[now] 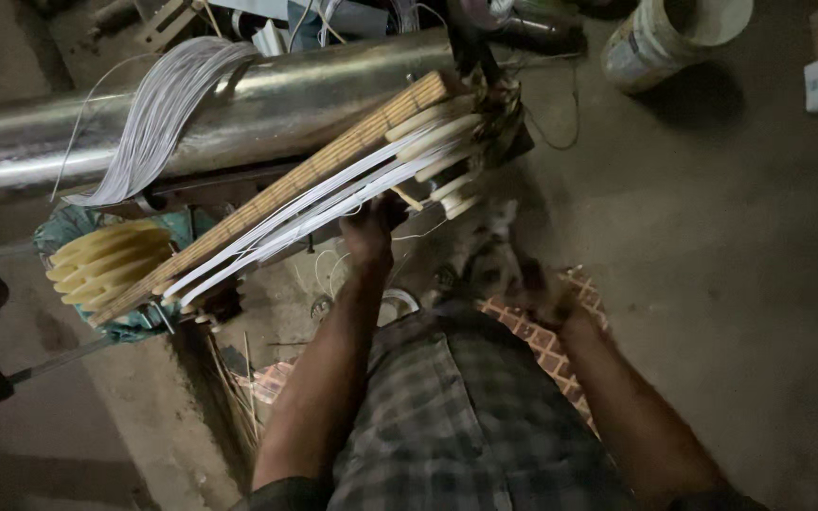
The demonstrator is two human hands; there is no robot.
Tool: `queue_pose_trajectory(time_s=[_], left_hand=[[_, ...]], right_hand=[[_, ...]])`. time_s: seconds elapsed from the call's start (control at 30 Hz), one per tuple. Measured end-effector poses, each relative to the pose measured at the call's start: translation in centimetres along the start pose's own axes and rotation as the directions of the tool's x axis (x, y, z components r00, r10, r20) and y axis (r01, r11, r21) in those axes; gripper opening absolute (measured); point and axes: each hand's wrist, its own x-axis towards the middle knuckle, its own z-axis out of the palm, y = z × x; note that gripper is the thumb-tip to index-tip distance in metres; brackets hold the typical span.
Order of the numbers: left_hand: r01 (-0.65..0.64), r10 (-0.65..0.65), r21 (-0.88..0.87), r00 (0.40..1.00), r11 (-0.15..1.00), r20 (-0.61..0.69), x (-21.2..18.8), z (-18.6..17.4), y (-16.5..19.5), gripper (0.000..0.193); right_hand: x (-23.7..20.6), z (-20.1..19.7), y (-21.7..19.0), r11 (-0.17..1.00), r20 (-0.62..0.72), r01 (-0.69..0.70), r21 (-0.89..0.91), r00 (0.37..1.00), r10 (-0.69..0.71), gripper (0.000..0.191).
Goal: The person winds white plastic cord onto a wooden spool assembly mounted on a workshop machine, guiding the cord by hand and untangling loops as they turn the reel. They then lift the wooden disc assembly off the machine and handle it while the wound cord stays attached.
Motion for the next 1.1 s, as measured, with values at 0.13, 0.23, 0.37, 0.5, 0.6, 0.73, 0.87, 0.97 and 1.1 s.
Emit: queue_pose_trajectory(time_s=[0.13,0.23,0.37,0.5,0.6,0.73,0.87,0.97,1.1], left_hand=[[-0.069,0.071,-0.066,0.997,0.995,0.021,1.5,2.0,-0.3,0.022],[0.040,-0.039,0.008,0.998,0.999,-0.058,2.0,2.5,-0.5,0.030],[-0.101,0.096,0.122,0.994,0.987,0.045,2.3,2.5,-0.6,0.032],[-0.114,0.108,0.066,0.990,0.991,0.090,2.8,2.3,-0.1,0.034],[-0.167,0.158,0.125,0.984,0.978,0.079,3.4,2.0,-0.1,0.036],[-0.139,0.138,0.132,0.990,0.982,0.020,4.1,1.2,-1.2,0.040],[-0.480,0.331,0.873,0.812,-0.092,0.481,4.5,0.2,-1.7,0.033],[-0.411,0.211,0.905,0.880,-0.114,0.426,4.5,-0.2,-1.8,0.029],[-0.541,0.371,0.835,0.759,-0.097,0.535,3.7,1.1,-1.8,0.027]], right_hand=[[4.6,1.6,-1.1,0.965,0.103,-0.078,-0.251,0.989,0.107,0.041],[8.0,1.9,-1.6,0.942,0.132,-0.085,-0.325,0.982,0.134,0.038],[11.7,1.5,-1.9,0.925,0.143,-0.102,-0.366,0.976,0.164,0.035],[13.7,0.6,-1.0,0.918,0.126,-0.125,-0.378,0.975,0.184,0.035],[14.5,-0.1,0.1,0.920,0.120,-0.140,-0.366,0.973,0.196,0.036],[15.4,-1.4,1.5,0.946,0.164,-0.146,-0.290,0.966,0.200,0.036],[15.8,-1.8,2.3,0.956,0.161,-0.249,-0.153,0.948,0.273,0.034],[15.4,-1.2,2.9,0.891,-0.017,-0.433,-0.139,0.900,0.435,0.032],[15.4,-0.9,4.0,0.910,-0.141,-0.330,-0.252,0.943,0.302,0.029]])
